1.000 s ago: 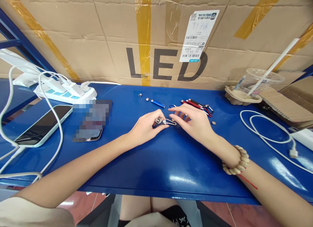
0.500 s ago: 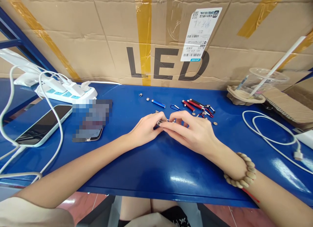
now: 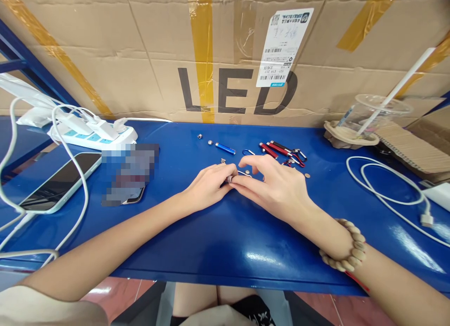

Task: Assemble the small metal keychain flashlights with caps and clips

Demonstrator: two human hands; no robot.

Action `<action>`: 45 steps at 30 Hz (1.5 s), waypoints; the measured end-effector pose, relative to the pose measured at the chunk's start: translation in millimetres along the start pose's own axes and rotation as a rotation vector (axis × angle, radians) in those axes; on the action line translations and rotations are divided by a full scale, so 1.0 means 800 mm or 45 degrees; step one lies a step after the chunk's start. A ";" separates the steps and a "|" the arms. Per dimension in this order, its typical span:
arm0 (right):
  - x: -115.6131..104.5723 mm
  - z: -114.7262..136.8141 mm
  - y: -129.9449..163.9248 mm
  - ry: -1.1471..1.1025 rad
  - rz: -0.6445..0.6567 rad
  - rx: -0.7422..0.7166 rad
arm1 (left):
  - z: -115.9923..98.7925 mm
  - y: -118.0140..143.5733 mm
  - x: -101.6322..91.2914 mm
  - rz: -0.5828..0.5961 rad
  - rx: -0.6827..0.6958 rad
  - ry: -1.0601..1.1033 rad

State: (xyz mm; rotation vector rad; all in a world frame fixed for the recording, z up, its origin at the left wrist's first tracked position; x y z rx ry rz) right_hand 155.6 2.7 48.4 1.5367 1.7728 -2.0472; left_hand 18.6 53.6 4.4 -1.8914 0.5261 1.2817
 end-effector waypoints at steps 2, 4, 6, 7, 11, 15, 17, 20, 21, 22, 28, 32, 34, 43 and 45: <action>0.001 -0.002 0.001 -0.084 0.007 0.053 | 0.000 0.000 -0.001 -0.006 -0.004 0.025; 0.002 -0.006 0.003 -0.173 0.010 0.109 | 0.001 -0.001 -0.002 -0.017 -0.044 0.113; 0.003 -0.009 0.006 -0.228 -0.004 0.153 | 0.002 -0.002 -0.005 -0.027 -0.102 0.230; 0.003 -0.011 0.007 -0.243 -0.017 0.169 | 0.003 -0.003 -0.006 -0.033 -0.124 0.281; 0.004 -0.013 0.009 -0.263 -0.063 0.197 | 0.002 -0.002 -0.008 -0.048 -0.132 0.325; 0.002 -0.007 0.005 -0.304 -0.052 0.074 | 0.001 0.001 -0.007 -0.059 -0.081 0.281; 0.002 -0.008 0.005 -0.319 -0.051 0.059 | 0.001 0.001 -0.008 -0.069 -0.093 0.302; 0.004 -0.015 0.007 -0.338 -0.011 0.133 | 0.001 0.001 -0.012 -0.121 -0.181 0.353; 0.006 -0.017 0.008 -0.339 0.017 0.163 | 0.001 0.001 -0.014 -0.150 -0.210 0.366; 0.008 -0.020 0.009 -0.336 0.053 0.190 | 0.001 0.000 -0.016 -0.178 -0.234 0.376; 0.014 -0.034 0.013 -0.292 0.177 0.308 | 0.003 0.001 -0.012 -0.154 -0.348 0.477; 0.022 -0.051 0.020 -0.171 0.319 0.498 | 0.006 0.002 -0.006 -0.093 -0.365 0.349; 0.028 -0.058 0.024 -0.184 0.464 0.560 | 0.006 0.002 -0.003 -0.054 -0.312 0.260; 0.031 -0.063 0.029 -0.303 0.584 0.738 | 0.007 0.000 -0.001 0.050 -0.242 0.176; 0.032 -0.067 0.032 -0.356 0.546 0.838 | 0.008 0.000 -0.002 0.054 -0.251 0.175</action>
Point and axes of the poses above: each hand's wrist, its own y-axis away from the middle knuckle, its own x-axis out of the palm, z = x × y, the point moved 3 cm from there along -y, towards the middle knuckle, and after that the axes turned 14 degrees about -y, right-handed, at the moved point
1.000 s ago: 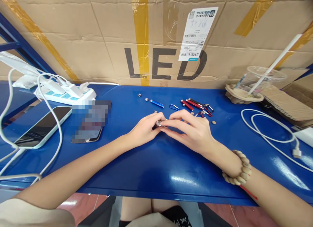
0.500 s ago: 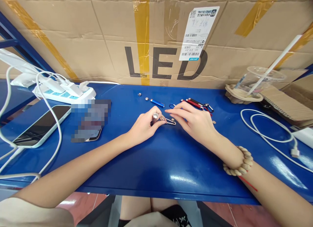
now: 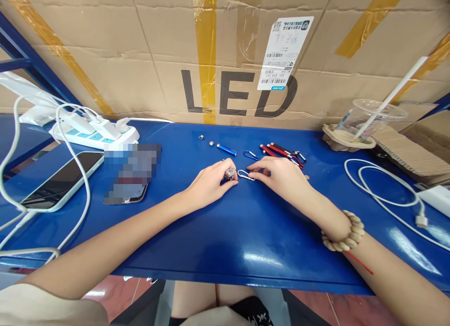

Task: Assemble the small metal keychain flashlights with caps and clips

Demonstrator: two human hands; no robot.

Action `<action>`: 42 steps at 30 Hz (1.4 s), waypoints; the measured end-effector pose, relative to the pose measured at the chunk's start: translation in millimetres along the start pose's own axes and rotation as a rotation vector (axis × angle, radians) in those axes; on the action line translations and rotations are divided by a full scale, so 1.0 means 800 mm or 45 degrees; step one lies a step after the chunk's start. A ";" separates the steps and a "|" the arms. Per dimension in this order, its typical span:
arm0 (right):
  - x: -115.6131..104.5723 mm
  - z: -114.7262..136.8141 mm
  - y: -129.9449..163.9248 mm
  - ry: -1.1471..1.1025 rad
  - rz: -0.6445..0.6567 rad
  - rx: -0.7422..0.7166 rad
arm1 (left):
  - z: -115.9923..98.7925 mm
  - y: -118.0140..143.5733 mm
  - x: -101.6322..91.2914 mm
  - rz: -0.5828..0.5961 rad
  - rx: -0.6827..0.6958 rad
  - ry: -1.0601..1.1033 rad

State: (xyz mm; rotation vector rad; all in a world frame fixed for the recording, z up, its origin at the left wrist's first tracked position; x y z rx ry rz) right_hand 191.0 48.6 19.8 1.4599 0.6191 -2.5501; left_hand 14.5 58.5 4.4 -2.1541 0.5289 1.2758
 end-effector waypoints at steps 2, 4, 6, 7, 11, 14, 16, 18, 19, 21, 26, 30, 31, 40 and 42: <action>0.001 -0.004 0.000 -0.109 -0.006 0.088 | 0.000 0.000 0.000 0.001 0.002 0.016; 0.001 -0.006 -0.001 -0.201 0.000 0.132 | 0.001 0.000 0.002 -0.001 0.000 0.047; 0.001 -0.006 -0.001 -0.250 0.014 0.138 | 0.001 0.000 0.002 -0.006 -0.010 0.074; 0.001 -0.005 -0.001 -0.268 0.021 0.135 | 0.001 0.000 0.002 -0.014 -0.014 0.082; 0.002 -0.004 -0.004 -0.370 0.009 0.090 | -0.005 0.001 -0.004 -0.096 0.040 0.076; 0.001 -0.006 -0.005 -0.425 -0.015 0.069 | -0.011 0.002 -0.010 -0.166 0.099 0.080; 0.001 -0.009 -0.005 -0.481 0.008 0.102 | -0.013 0.003 -0.013 -0.192 0.120 0.086; 0.001 -0.012 -0.006 -0.549 0.011 0.112 | -0.013 0.004 -0.013 -0.210 0.129 0.092; 0.000 -0.013 -0.006 -0.570 -0.003 0.101 | -0.013 0.004 -0.014 -0.217 0.125 0.094; -0.001 -0.014 -0.007 -0.570 -0.047 0.065 | -0.013 0.004 -0.014 -0.225 0.098 0.097; -0.008 -0.016 -0.010 -0.411 -0.084 0.035 | -0.010 0.003 -0.015 -0.226 -0.021 0.105; -0.020 -0.012 -0.010 -0.249 -0.084 0.041 | -0.007 0.003 -0.014 -0.240 -0.073 0.129; -0.022 -0.011 -0.009 -0.211 -0.063 0.049 | -0.007 0.003 -0.014 -0.242 -0.084 0.135; -0.009 -0.003 -0.005 0.070 0.167 -0.010 | -0.008 0.006 -0.015 -0.179 -0.131 0.216; -0.007 -0.001 -0.005 0.077 0.144 -0.003 | -0.007 0.007 -0.015 -0.167 -0.131 0.225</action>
Point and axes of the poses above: each hand's wrist, its own y-axis away from the middle knuckle, its own x-axis out of the palm, z = x × y, the point moved 3 cm from there along -y, towards the middle knuckle, and after that the axes turned 14 degrees about -y, right-handed, at the moved point
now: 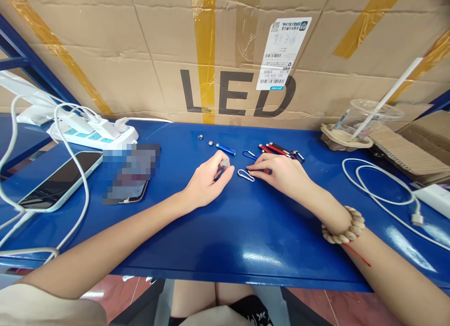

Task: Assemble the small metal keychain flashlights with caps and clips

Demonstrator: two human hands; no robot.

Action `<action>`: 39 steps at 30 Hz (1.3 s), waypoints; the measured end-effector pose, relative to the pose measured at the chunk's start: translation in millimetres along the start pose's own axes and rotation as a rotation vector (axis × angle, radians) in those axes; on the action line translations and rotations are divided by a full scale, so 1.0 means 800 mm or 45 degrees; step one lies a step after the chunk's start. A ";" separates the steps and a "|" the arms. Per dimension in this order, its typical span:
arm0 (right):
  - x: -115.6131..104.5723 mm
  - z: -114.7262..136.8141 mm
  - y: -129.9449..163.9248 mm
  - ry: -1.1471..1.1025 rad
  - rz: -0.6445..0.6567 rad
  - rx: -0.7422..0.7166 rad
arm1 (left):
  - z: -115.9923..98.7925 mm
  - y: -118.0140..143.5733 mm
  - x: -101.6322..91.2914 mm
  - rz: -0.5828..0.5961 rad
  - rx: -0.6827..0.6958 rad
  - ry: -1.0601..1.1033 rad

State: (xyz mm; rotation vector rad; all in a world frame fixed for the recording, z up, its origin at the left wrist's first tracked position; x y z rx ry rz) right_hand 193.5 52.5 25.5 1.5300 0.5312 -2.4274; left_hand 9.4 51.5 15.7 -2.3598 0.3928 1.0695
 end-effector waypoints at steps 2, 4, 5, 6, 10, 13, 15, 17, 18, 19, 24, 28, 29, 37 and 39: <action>0.001 0.002 0.000 -0.015 -0.024 0.040 | 0.001 0.001 0.000 0.004 0.010 0.006; 0.001 0.003 -0.001 -0.038 -0.043 0.114 | 0.000 0.001 -0.001 0.013 0.018 0.008; 0.001 0.003 -0.001 -0.050 -0.050 0.155 | 0.000 0.002 -0.001 0.023 0.019 0.009; 0.000 0.003 -0.001 -0.060 -0.056 0.194 | 0.000 0.002 -0.001 0.038 0.018 0.008; 0.000 -0.002 -0.002 -0.032 -0.081 0.231 | -0.001 0.002 0.001 0.077 0.024 -0.005; -0.002 0.000 -0.001 0.001 -0.187 0.096 | -0.001 0.001 0.003 0.068 0.082 -0.051; -0.004 0.006 0.002 -0.041 -0.344 -0.067 | -0.002 -0.001 0.005 0.066 0.130 -0.088; -0.006 0.017 0.008 -0.102 -0.527 -0.250 | -0.001 -0.001 0.006 0.066 0.174 -0.112; -0.007 0.022 0.011 -0.126 -0.601 -0.331 | -0.001 -0.002 0.007 0.067 0.191 -0.116; -0.008 0.027 0.013 -0.147 -0.654 -0.401 | 0.000 -0.002 0.008 0.067 0.206 -0.115; -0.008 0.045 0.022 -0.308 -0.669 -0.675 | 0.003 -0.002 0.009 0.040 0.280 -0.085; -0.006 0.049 0.022 -0.381 -0.595 -0.752 | 0.001 -0.002 0.008 0.025 0.326 -0.052; -0.006 0.048 0.021 -0.391 -0.592 -0.753 | 0.001 -0.002 0.007 0.022 0.330 -0.042; 0.000 0.045 0.020 -0.470 -0.503 -0.660 | 0.001 -0.002 0.006 0.061 0.261 0.033; 0.000 0.045 0.019 -0.446 -0.434 -0.563 | 0.001 -0.002 0.005 0.070 0.216 0.039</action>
Point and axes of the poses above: each hand's wrist, its own y-axis away from the middle knuckle, its own x-axis out of the palm, z = x × y, the point moved 3 cm from there along -y, towards the middle knuckle, and after that the axes turned 14 degrees about -y, right-handed, at the moved point
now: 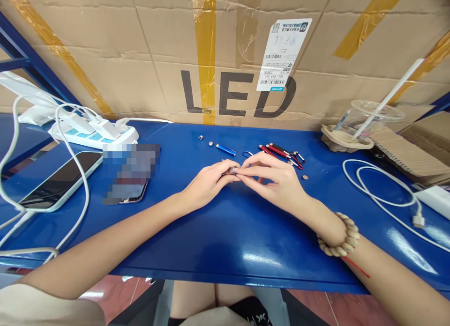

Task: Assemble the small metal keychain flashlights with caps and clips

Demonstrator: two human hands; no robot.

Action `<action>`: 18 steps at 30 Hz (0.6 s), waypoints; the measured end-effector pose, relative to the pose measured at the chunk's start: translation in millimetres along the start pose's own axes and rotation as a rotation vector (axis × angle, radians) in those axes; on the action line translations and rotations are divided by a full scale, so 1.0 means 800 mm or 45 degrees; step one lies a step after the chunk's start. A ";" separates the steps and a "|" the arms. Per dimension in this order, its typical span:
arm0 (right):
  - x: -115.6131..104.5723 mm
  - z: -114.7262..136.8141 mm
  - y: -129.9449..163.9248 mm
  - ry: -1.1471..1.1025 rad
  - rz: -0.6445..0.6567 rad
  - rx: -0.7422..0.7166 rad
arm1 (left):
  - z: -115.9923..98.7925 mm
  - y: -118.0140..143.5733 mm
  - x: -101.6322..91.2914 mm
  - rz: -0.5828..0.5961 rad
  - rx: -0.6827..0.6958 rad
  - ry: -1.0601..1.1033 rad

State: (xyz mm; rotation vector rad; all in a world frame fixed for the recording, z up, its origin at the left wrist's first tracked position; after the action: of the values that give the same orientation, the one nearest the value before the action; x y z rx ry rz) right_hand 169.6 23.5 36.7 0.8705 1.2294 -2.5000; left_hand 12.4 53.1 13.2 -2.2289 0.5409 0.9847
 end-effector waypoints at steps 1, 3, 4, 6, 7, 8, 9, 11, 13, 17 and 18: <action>-0.002 0.000 -0.001 0.019 -0.001 0.049 | 0.000 0.000 -0.001 -0.002 -0.024 -0.004; -0.010 0.001 -0.005 0.082 -0.086 0.155 | 0.000 0.000 -0.001 -0.006 -0.070 -0.020; -0.017 -0.001 -0.007 0.132 -0.157 0.224 | 0.000 0.001 -0.001 -0.006 -0.090 -0.021; -0.032 -0.007 -0.011 0.265 -0.272 0.377 | 0.001 0.002 0.000 -0.013 -0.117 0.003; -0.040 -0.012 -0.012 0.348 -0.294 0.444 | 0.002 0.003 0.001 -0.026 -0.118 0.023; -0.046 -0.018 -0.012 0.436 -0.279 0.514 | 0.003 0.003 0.001 -0.050 -0.112 0.047; -0.052 -0.025 -0.011 0.527 -0.234 0.582 | 0.004 0.004 0.002 -0.081 -0.097 0.071; -0.061 -0.040 -0.008 0.693 -0.130 0.738 | 0.005 0.004 0.002 -0.157 -0.054 0.107; -0.067 -0.052 -0.003 0.807 -0.043 0.900 | 0.007 0.004 0.003 -0.217 -0.017 0.128; -0.066 -0.060 0.001 0.802 0.072 0.988 | 0.008 0.004 0.004 -0.217 -0.011 0.121; -0.063 -0.060 0.001 0.775 0.101 0.977 | 0.007 0.004 0.004 -0.208 -0.016 0.121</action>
State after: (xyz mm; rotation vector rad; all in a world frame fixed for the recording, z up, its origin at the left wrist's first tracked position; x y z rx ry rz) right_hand 229.8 57.1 43.6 1.9058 0.2576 -2.7356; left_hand 9.6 54.7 6.8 -2.2993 0.3871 0.8039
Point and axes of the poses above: each hand's wrist, its own y-axis away from the middle knuckle, its own x-axis out of the palm, z = x × y, the point moved 3 cm from there along -y, towards the middle knuckle, and after that the axes turned 14 degrees about -y, right-handed, at the moved point
